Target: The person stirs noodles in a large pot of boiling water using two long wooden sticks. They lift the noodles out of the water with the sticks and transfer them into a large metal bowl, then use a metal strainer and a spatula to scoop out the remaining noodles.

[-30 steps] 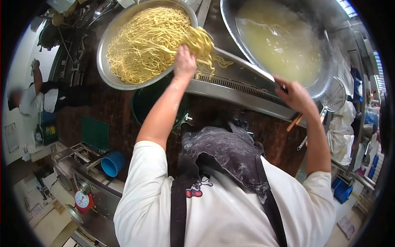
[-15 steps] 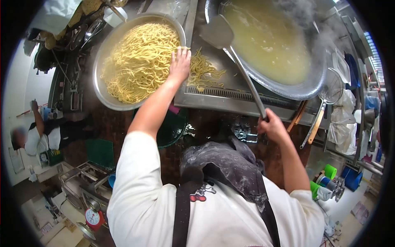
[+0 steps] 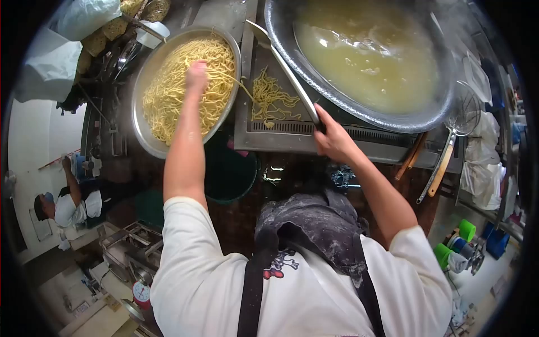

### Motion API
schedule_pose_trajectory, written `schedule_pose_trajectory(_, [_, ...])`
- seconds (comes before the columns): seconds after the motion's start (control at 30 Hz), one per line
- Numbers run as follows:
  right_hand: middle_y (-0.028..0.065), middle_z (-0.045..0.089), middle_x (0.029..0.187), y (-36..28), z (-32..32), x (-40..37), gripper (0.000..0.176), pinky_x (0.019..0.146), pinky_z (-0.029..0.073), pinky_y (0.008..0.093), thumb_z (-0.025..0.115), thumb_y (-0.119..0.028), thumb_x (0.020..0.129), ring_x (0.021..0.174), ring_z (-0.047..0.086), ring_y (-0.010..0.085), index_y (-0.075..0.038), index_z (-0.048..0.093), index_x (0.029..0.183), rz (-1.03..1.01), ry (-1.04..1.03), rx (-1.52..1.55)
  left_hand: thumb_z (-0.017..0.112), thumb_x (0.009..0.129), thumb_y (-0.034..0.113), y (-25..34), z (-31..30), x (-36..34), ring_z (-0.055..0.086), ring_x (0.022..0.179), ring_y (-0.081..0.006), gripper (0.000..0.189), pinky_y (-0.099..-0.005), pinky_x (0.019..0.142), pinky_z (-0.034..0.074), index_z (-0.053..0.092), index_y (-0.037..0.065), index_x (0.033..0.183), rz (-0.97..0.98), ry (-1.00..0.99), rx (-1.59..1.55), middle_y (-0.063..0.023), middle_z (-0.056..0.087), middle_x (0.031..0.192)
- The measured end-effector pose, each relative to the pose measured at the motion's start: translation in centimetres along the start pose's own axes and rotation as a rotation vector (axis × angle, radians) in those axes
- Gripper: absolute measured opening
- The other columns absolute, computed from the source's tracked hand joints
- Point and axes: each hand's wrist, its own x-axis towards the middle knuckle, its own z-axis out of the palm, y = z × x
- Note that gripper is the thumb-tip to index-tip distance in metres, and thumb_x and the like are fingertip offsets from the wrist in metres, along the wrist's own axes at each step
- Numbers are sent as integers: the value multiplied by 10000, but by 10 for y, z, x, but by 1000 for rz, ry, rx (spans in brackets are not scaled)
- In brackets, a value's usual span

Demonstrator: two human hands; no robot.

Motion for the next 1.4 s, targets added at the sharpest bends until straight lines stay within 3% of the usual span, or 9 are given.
schedule_pose_trajectory(0.1, [329, 659, 1071, -38, 18, 57, 671, 842, 525, 513, 473, -65, 904, 952, 660, 473, 34, 246, 1528, 281, -134, -94, 560, 986, 202, -14, -89, -3, 706, 931, -305, 202, -420, 812, 536, 723, 91, 1032, -229, 236, 137, -181, 734, 1051])
schedule_pose_trajectory(0.23, [341, 648, 1063, -26, 64, 100, 646, 872, 559, 466, 492, -56, 908, 975, 676, 449, 133, 265, 1483, 182, -40, -406, 606, 968, 226, -80, -140, 18, 679, 1080, -329, 291, -419, 910, 521, 681, 47, 1185, -385, 320, -19, -234, 691, 1188])
schedule_pose_trajectory(0.33, [312, 605, 1206, -17, 100, 95, 595, 878, 569, 479, 486, -72, 943, 1023, 678, 437, 100, 303, 1483, 279, 60, -601, 712, 905, 272, -59, -142, -14, 562, 1298, -381, 811, -398, 1072, 443, 300, -8, 1545, -338, 25, 134, -293, 539, 1413])
schedule_pose_trajectory(0.53, [237, 608, 1010, 2, 183, -17, 530, 747, 587, 455, 467, -86, 978, 858, 692, 389, 61, 352, 1474, 174, 204, -751, 730, 906, 221, -14, -96, -191, 634, 1057, -201, 806, -325, 937, 501, 299, 15, 1555, -123, -130, -241, -138, 671, 1179])
schedule_pose_trajectory(0.8, [260, 599, 1093, -62, 160, -198, 654, 825, 563, 509, 520, -68, 914, 956, 677, 432, -44, 317, 1535, 349, -87, -817, 663, 959, 176, -75, -101, -414, 633, 830, -106, 705, -250, 694, 484, 307, 1, 1542, -401, -437, -667, -65, 682, 1047])
schedule_pose_trajectory(1.07, [253, 653, 1019, -22, 206, -153, 575, 757, 595, 479, 507, -90, 939, 878, 705, 395, 64, 327, 1464, 491, 197, -902, 659, 932, 195, -90, -128, -435, 676, 856, -151, 666, -291, 846, 535, 378, -37, 1489, -363, -408, -651, -110, 699, 1067])
schedule_pose_trajectory(1.17, [330, 632, 1045, -54, 253, -202, 750, 822, 583, 509, 555, -101, 883, 915, 694, 442, 85, 222, 1528, 470, 25, -843, 659, 927, 188, -99, -137, -442, 676, 856, -150, 661, -290, 843, 536, 384, -39, 1485, -370, -387, -684, -106, 703, 1053])
schedule_pose_trajectory(1.23, [328, 639, 1092, -73, 236, -216, 733, 865, 563, 509, 554, -84, 864, 955, 680, 451, 43, 276, 1530, 502, -61, -744, 650, 967, 172, -109, -137, -446, 665, 854, -125, 644, -259, 736, 505, 355, 11, 1517, -373, -415, -676, -91, 681, 1120])
schedule_pose_trajectory(1.4, [262, 683, 1071, -72, 157, -196, 628, 866, 547, 503, 547, -120, 891, 1002, 671, 420, 10, 375, 1480, 545, 100, -782, 661, 918, 182, -107, -129, -454, 672, 870, -149, 656, -304, 862, 531, 397, -17, 1485, -376, -440, -604, -101, 707, 1052])
